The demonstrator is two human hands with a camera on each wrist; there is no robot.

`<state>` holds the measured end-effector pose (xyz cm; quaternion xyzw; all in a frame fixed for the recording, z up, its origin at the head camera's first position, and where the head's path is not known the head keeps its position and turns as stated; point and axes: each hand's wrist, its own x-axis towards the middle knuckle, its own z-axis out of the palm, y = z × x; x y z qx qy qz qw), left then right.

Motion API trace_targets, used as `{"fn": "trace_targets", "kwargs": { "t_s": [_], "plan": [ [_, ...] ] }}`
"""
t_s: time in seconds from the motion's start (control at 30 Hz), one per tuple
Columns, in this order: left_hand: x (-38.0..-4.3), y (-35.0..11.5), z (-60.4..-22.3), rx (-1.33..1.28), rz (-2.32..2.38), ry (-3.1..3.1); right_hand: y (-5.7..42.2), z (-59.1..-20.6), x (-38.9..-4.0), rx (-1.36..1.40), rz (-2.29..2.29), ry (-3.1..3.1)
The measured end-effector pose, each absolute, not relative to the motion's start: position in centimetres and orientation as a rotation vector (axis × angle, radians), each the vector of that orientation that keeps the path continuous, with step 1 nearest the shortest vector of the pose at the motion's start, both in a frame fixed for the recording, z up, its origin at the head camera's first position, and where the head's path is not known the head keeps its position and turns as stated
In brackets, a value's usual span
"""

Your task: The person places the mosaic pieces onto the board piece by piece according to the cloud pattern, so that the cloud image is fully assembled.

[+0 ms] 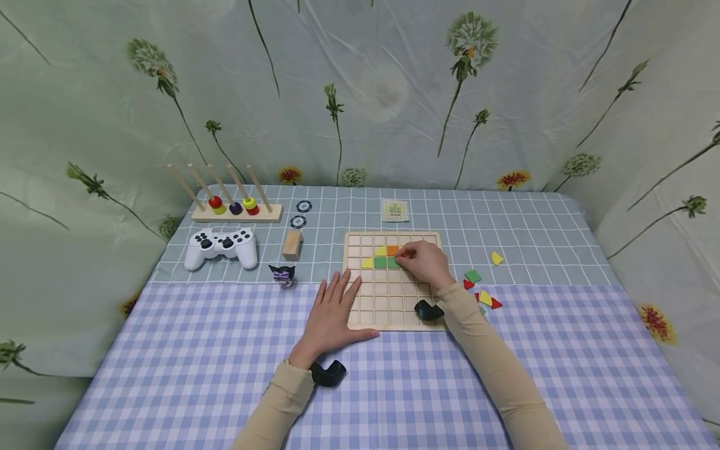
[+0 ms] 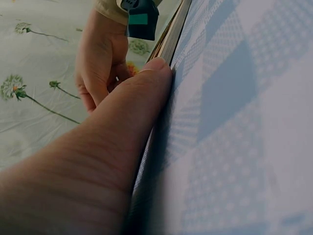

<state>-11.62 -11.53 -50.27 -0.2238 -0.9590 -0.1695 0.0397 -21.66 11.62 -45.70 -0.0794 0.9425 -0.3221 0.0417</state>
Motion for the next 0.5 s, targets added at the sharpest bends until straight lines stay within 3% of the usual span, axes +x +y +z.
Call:
{"fn": "trace_targets", "kwargs": {
  "t_s": [0.5],
  "plan": [
    [-11.7, -11.6, -50.3, -0.677, -0.538, -2.948, 19.2, -44.6, -19.2, -0.178, -1.034, 2.951]
  ]
}}
